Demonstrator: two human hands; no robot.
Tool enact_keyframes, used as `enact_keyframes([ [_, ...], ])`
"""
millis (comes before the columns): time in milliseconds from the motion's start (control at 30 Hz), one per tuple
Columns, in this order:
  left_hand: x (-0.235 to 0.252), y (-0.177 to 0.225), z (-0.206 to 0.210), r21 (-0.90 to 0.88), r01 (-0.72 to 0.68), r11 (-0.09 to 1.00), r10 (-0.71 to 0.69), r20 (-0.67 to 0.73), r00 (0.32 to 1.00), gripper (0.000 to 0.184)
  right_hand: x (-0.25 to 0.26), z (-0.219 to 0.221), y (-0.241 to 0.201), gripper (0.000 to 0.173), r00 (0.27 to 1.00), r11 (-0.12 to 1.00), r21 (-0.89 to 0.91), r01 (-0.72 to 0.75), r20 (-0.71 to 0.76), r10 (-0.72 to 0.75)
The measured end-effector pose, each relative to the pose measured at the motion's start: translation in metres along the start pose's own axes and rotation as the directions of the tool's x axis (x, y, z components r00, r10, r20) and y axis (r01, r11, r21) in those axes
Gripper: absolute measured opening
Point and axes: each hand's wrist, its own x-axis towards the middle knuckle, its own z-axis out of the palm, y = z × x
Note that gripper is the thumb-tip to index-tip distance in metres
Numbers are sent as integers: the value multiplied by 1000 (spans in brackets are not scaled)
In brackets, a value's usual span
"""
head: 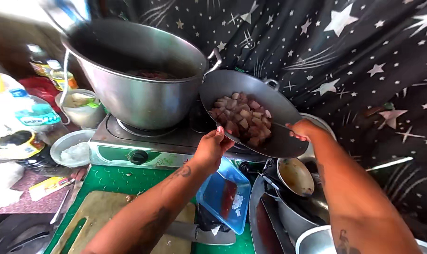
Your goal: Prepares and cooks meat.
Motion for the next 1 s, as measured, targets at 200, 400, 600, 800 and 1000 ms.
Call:
enact_keyframes([
  [200, 11, -11, 0, -32, 3, 999, -3, 13, 1000, 28, -74, -13, -41, 55, 956, 883, -456, 112, -192, -220],
  [400, 2, -26, 4, -58, 22, 998, -19, 48, 999, 29, -176, -10, -58, 41, 858, 661, -727, 186, -208, -470],
  [600, -11, -35, 10, -147, 66, 987, -53, 88, 995, 28, -251, -57, -48, 43, 760, 553, -823, 131, -275, -589],
  [800, -12, -40, 14, -148, 97, 984, -81, 111, 991, 30, -294, -38, -68, 38, 822, 523, -824, 219, -133, -553],
  [1000, -17, -41, 18, -188, 88, 978, -72, 90, 993, 28, -194, 46, -124, 16, 922, 628, -746, 220, -52, -384],
])
